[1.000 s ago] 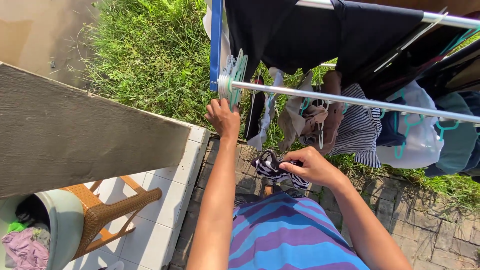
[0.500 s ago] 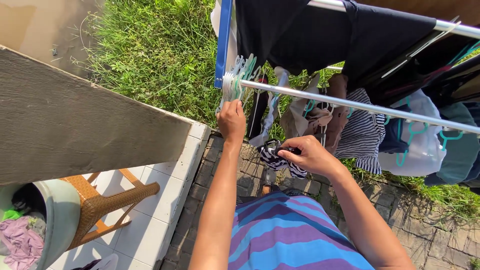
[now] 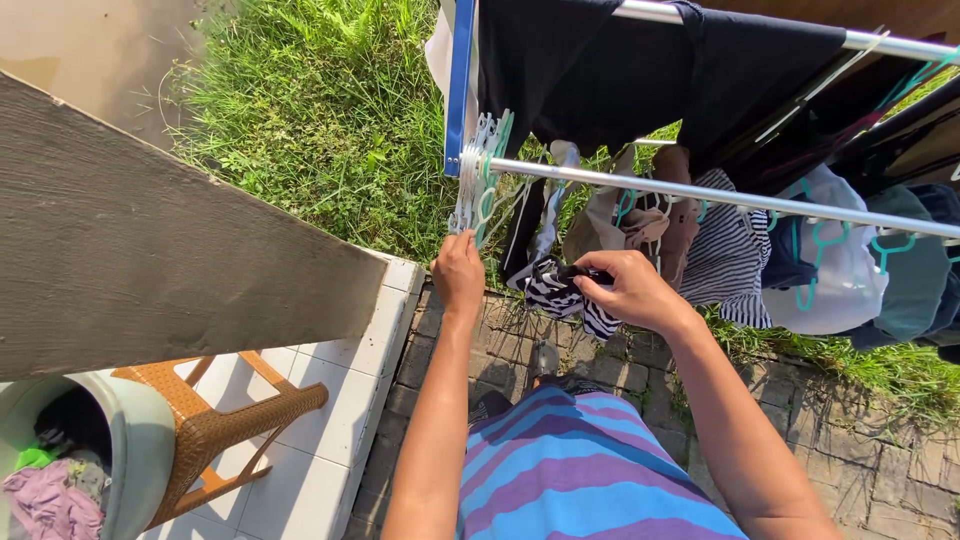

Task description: The recorder is taking wet clothes out of a basin and hanging them on a drying rack using hangers in an outdoor area.

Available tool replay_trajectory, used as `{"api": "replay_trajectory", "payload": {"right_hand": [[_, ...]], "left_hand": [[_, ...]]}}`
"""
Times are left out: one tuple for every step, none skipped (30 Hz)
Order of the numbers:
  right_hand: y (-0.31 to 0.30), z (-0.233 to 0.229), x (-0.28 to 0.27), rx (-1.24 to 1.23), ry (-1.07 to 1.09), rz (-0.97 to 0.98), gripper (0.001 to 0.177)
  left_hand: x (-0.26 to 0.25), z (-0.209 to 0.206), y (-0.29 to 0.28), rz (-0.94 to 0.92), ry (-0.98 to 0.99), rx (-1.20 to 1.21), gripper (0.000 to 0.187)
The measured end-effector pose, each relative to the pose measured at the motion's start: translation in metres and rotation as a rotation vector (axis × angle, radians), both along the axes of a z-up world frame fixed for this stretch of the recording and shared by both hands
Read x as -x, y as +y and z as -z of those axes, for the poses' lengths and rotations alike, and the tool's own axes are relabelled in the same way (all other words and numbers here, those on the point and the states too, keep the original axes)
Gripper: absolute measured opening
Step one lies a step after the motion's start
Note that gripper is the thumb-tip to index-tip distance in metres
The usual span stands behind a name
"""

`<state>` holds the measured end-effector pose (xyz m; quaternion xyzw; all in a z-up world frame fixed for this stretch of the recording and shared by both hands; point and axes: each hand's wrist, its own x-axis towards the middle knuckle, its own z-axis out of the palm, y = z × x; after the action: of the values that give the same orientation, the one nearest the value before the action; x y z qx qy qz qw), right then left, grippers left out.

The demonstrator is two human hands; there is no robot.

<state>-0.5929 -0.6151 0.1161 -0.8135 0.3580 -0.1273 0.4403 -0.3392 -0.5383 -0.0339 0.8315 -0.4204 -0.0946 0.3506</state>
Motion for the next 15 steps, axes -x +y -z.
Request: {"api": "replay_trajectory", "payload": {"right_hand": [[0.0, -0.004, -0.001, -0.001, -0.001, 0.004, 0.026], [0.001, -0.009, -0.002, -0.024, 0.038, 0.031, 0.025], [0.002, -0.013, -0.003, -0.047, 0.078, 0.058, 0.025], [0.001, -0.014, -0.003, -0.045, 0.079, 0.057, 0.025], [0.001, -0.014, -0.003, -0.018, 0.069, 0.059, 0.025], [0.0, -0.015, -0.003, 0.008, 0.059, 0.059, 0.024], [0.001, -0.018, -0.003, 0.01, 0.059, 0.056, 0.024], [0.001, -0.019, -0.003, 0.068, 0.013, 0.028, 0.024], [0.001, -0.021, -0.003, 0.125, -0.033, 0.0, 0.023], [0.002, -0.025, -0.004, 0.127, -0.033, -0.004, 0.023], [0.003, -0.029, -0.005, 0.174, -0.053, -0.022, 0.023], [0.003, -0.033, -0.006, 0.222, -0.074, -0.04, 0.023], [0.004, -0.036, -0.008, 0.225, -0.076, -0.044, 0.023], [0.005, -0.04, -0.01, 0.281, -0.077, -0.049, 0.022], [0.006, -0.044, -0.013, 0.336, -0.078, -0.055, 0.022]], "left_hand": [[-0.005, -0.002, 0.009, 0.004, -0.001, -0.001, 0.019], [-0.009, -0.004, 0.021, -0.007, -0.048, 0.02, 0.018], [-0.014, -0.007, 0.033, -0.019, -0.096, 0.041, 0.017], [-0.019, -0.017, 0.041, -0.02, -0.095, 0.042, 0.017], [-0.024, -0.027, 0.05, -0.011, -0.081, 0.044, 0.015], [-0.03, -0.037, 0.06, -0.004, -0.067, 0.045, 0.013], [-0.035, -0.046, 0.067, -0.008, -0.066, 0.046, 0.013], [-0.041, -0.053, 0.074, 0.054, -0.058, 0.153, 0.013], [-0.047, -0.061, 0.082, 0.117, -0.05, 0.26, 0.014], [-0.052, -0.066, 0.087, 0.113, -0.051, 0.262, 0.014], [-0.057, -0.07, 0.092, 0.181, -0.06, 0.329, 0.013], [-0.061, -0.075, 0.096, 0.25, -0.071, 0.397, 0.012], [-0.062, -0.085, 0.101, 0.246, -0.073, 0.4, 0.012], [-0.063, -0.095, 0.106, 0.274, -0.023, 0.427, 0.01], [-0.063, -0.106, 0.11, 0.303, 0.026, 0.453, 0.008]]}}
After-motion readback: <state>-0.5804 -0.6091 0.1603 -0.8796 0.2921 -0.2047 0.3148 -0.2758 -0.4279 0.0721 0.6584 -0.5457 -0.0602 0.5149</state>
